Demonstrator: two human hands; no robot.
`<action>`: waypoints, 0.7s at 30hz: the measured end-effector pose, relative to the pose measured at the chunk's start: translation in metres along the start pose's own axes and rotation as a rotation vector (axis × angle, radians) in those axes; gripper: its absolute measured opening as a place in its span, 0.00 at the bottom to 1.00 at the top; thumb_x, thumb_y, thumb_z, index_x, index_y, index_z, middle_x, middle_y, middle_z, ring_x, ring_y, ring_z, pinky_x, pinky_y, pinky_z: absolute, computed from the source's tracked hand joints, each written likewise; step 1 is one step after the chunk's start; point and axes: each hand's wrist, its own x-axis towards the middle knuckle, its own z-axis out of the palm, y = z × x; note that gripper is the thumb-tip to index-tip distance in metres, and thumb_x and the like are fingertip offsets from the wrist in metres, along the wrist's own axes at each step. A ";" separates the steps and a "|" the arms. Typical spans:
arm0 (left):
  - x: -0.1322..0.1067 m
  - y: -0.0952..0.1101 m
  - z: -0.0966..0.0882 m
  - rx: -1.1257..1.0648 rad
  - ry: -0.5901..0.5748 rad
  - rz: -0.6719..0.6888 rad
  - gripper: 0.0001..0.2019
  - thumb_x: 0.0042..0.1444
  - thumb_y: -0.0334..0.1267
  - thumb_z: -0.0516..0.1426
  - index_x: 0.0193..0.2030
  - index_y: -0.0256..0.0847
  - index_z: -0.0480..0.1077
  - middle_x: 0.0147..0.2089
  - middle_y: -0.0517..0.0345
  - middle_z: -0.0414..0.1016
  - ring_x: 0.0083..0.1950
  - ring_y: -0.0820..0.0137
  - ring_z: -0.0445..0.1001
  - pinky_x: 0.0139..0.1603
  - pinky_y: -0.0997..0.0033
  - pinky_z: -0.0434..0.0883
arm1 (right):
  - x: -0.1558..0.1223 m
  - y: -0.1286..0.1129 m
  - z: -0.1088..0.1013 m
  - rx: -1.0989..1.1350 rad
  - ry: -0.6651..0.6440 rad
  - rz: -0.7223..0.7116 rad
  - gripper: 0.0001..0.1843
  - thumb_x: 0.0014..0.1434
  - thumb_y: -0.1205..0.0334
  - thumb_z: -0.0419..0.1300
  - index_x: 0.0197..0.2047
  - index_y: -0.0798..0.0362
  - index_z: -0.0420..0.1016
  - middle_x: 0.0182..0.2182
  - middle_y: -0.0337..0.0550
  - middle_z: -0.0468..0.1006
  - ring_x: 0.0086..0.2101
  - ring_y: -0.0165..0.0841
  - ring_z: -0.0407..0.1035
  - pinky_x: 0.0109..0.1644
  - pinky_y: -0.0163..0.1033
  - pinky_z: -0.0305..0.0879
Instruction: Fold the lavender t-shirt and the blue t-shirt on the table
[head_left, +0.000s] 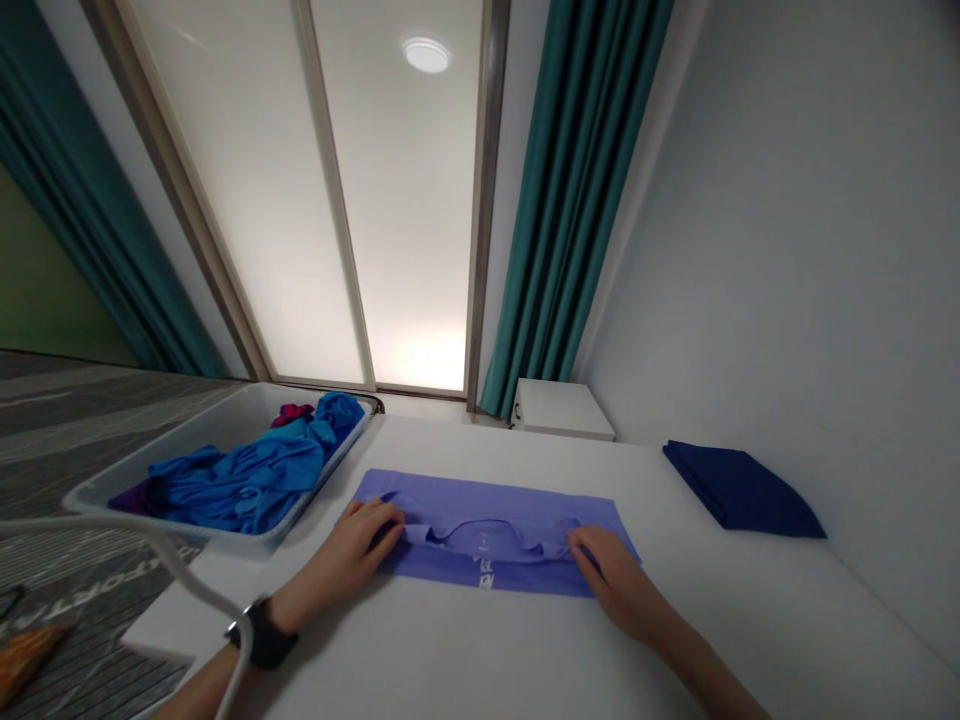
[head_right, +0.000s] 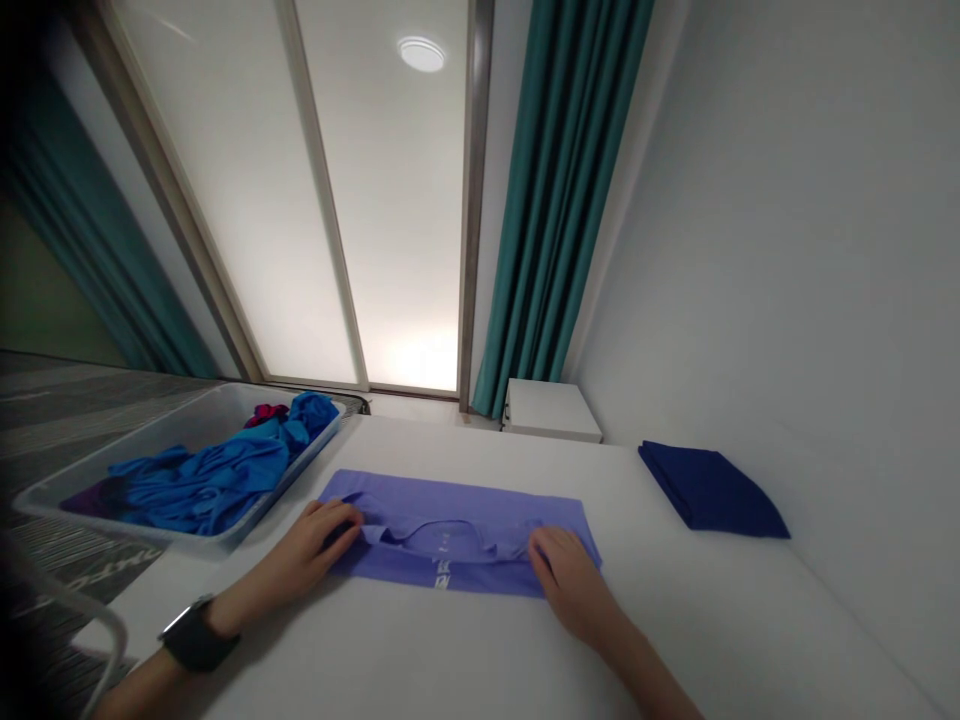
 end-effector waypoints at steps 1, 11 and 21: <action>0.004 -0.002 0.002 -0.006 0.003 -0.036 0.14 0.66 0.44 0.46 0.37 0.44 0.69 0.36 0.56 0.76 0.38 0.64 0.73 0.44 0.63 0.64 | 0.006 0.002 0.000 0.015 -0.009 0.057 0.14 0.68 0.59 0.44 0.34 0.48 0.68 0.34 0.44 0.77 0.37 0.37 0.71 0.44 0.43 0.67; 0.026 -0.018 0.031 0.148 0.061 -0.067 0.12 0.67 0.42 0.47 0.48 0.44 0.68 0.38 0.56 0.78 0.37 0.63 0.74 0.44 0.62 0.61 | 0.032 0.013 0.018 -0.185 0.010 0.066 0.15 0.63 0.68 0.49 0.48 0.50 0.71 0.42 0.47 0.78 0.44 0.40 0.72 0.49 0.45 0.65; 0.017 -0.009 -0.001 0.188 -0.025 0.341 0.14 0.66 0.39 0.50 0.55 0.46 0.70 0.54 0.53 0.74 0.57 0.62 0.69 0.57 0.61 0.62 | 0.024 -0.020 0.004 -0.228 0.005 -0.286 0.18 0.63 0.68 0.52 0.56 0.50 0.70 0.52 0.48 0.75 0.52 0.40 0.67 0.59 0.50 0.61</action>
